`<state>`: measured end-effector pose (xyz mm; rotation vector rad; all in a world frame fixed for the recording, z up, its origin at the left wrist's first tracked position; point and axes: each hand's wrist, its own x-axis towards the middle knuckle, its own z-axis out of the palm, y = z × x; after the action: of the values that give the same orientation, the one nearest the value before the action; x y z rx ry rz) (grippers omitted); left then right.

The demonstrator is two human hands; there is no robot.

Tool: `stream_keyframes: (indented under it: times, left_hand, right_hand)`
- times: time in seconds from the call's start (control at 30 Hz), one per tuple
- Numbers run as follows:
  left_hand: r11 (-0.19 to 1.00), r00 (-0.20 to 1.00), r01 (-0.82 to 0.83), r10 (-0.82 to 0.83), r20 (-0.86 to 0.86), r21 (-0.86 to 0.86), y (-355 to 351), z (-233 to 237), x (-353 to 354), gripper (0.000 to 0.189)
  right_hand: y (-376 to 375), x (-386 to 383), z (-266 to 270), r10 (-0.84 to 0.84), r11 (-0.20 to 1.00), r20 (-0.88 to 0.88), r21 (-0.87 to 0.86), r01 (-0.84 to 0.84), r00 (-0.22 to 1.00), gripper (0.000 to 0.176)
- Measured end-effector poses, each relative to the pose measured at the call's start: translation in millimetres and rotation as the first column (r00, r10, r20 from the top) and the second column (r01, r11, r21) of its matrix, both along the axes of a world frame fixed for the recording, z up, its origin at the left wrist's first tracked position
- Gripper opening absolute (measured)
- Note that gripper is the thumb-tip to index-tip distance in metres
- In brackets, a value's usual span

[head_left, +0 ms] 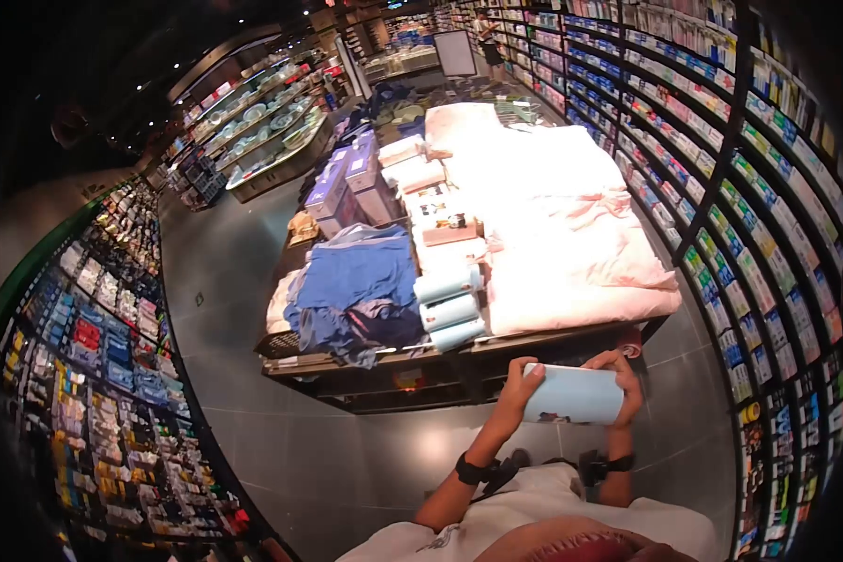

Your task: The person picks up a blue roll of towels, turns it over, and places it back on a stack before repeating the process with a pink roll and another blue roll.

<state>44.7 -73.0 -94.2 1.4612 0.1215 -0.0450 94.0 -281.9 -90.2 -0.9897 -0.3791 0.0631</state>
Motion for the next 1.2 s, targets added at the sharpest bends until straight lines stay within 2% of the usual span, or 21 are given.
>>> stream_keyframes:
  times: [0.07,0.1,0.13,0.2,0.23,0.3,0.37,0.43,0.47,0.53,0.6,0.63,0.73,0.77,0.87,0.9,1.0,1.03,1.2]
  left_hand:
    - [0.983,0.990,-0.014,-0.011,-0.138,-0.181,-1,-25,17,0.074]
    - [0.957,0.946,0.004,-0.098,-0.308,-0.291,-2,7,13,0.082]
    - [0.933,0.934,0.023,-0.148,-0.325,-0.359,3,16,16,0.084]
    - [0.869,0.905,0.052,-0.249,-0.344,-0.492,15,24,23,0.087]
    - [0.860,0.913,0.101,-0.280,-0.298,-0.500,27,13,31,0.079]
    - [0.872,0.952,0.098,-0.222,-0.210,-0.479,45,-3,43,0.072]
    - [0.886,0.974,0.087,-0.172,-0.149,-0.456,71,-6,48,0.061]
    - [0.942,0.997,0.067,-0.054,0.049,-0.327,92,-19,56,0.062]
    - [0.965,0.989,0.044,-0.004,0.150,-0.259,104,-26,58,0.063]
    - [0.987,0.973,0.027,0.011,0.231,-0.160,129,0,53,0.070]
    - [1.000,0.951,0.001,-0.001,0.310,0.000,161,19,56,0.073]
    - [0.990,0.941,-0.036,-0.013,0.339,0.136,180,21,57,0.079]
    - [0.872,0.906,-0.058,-0.159,0.393,0.486,232,47,58,0.084]
    - [0.868,0.903,-0.041,-0.179,0.390,0.495,247,50,59,0.091]
    - [0.881,0.944,-0.092,-0.070,0.322,0.463,274,53,69,0.087]
    - [0.871,0.938,-0.163,-0.009,0.348,0.464,279,61,72,0.073]
    - [0.945,0.926,-0.246,0.164,0.339,0.214,312,35,94,0.062]
    - [0.966,0.941,-0.244,0.216,0.261,0.079,321,29,100,0.058]
    - [0.947,0.958,-0.250,0.272,0.090,-0.201,362,22,121,0.049]
  right_hand:
    - [0,16,0,-0.055,0.994,0.121,-0.088,0.066,0.991,0.051]
    - [1,21,4,-0.057,0.987,0.162,-0.142,0.080,0.985,0.053]
    - [3,25,10,-0.054,0.976,0.201,-0.196,0.095,0.978,0.055]
    - [14,35,21,-0.032,0.949,0.290,-0.290,0.120,0.957,0.060]
    - [21,42,26,-0.012,0.934,0.339,-0.332,0.131,0.941,0.062]
    - [34,57,23,0.058,0.914,0.398,-0.390,0.111,0.916,0.071]
    - [58,71,9,0.087,0.936,0.265,-0.351,0.011,0.960,0.073]
    - [80,86,5,0.154,0.926,0.167,-0.368,-0.084,0.974,0.073]
    - [92,91,4,0.192,0.938,0.092,-0.311,-0.155,0.977,0.072]
    - [121,96,3,0.275,0.944,-0.054,-0.176,-0.280,0.960,0.068]
    - [146,104,1,0.366,0.914,-0.254,-0.083,-0.397,0.895,0.065]
    - [161,107,0,0.411,0.894,-0.348,-0.027,-0.447,0.843,0.064]
    - [206,121,-9,0.474,0.843,-0.495,0.018,-0.537,0.728,0.063]
    - [222,128,-10,0.516,0.820,-0.609,0.148,-0.552,0.602,0.060]
    - [272,145,-25,0.426,0.861,-0.757,0.170,-0.480,0.496,0.055]
    - [287,146,-22,0.460,0.856,-0.709,0.194,-0.479,0.535,0.052]
    - [321,156,-17,0.447,0.879,-0.518,0.099,-0.467,0.730,0.051]
    - [331,154,-5,0.390,0.901,-0.478,0.021,-0.434,0.787,0.051]
    - [375,152,8,0.283,0.949,-0.244,-0.071,-0.308,0.928,0.053]
